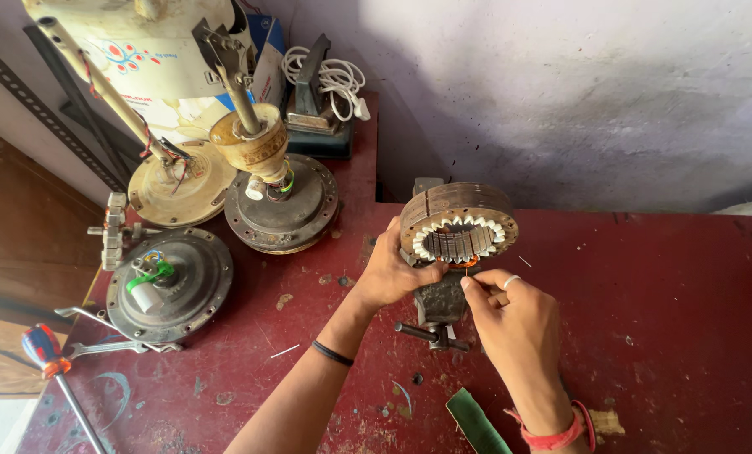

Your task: The person winds copper wire around the slots of a motor stator held in a bench vise. They use scissors to trim the wire and continue wrapping it into the stator slots.

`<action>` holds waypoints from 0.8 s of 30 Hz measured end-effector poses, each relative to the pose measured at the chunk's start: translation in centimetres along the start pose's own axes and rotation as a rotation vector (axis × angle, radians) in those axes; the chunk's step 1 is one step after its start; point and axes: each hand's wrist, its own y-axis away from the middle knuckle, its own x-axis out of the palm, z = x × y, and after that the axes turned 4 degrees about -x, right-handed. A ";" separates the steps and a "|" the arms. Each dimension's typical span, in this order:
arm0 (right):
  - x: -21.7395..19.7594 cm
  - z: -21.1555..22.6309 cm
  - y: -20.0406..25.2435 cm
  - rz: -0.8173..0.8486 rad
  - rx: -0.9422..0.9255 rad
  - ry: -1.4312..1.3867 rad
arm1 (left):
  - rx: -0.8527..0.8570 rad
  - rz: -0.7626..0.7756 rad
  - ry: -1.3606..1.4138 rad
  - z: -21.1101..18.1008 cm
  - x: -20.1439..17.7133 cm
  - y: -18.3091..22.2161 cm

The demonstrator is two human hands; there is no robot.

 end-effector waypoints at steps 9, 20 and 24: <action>1.6 0.2 -0.2 -0.083 -0.102 -0.076 | -0.013 0.010 0.048 -0.1 -0.1 0.1; 3.8 -0.6 -1.4 -0.310 -0.301 -0.232 | -0.030 0.061 0.055 -0.1 -0.7 -0.1; 3.5 -0.8 -0.8 -0.296 -0.216 -0.167 | 0.021 0.143 0.120 0.3 -1.1 -0.9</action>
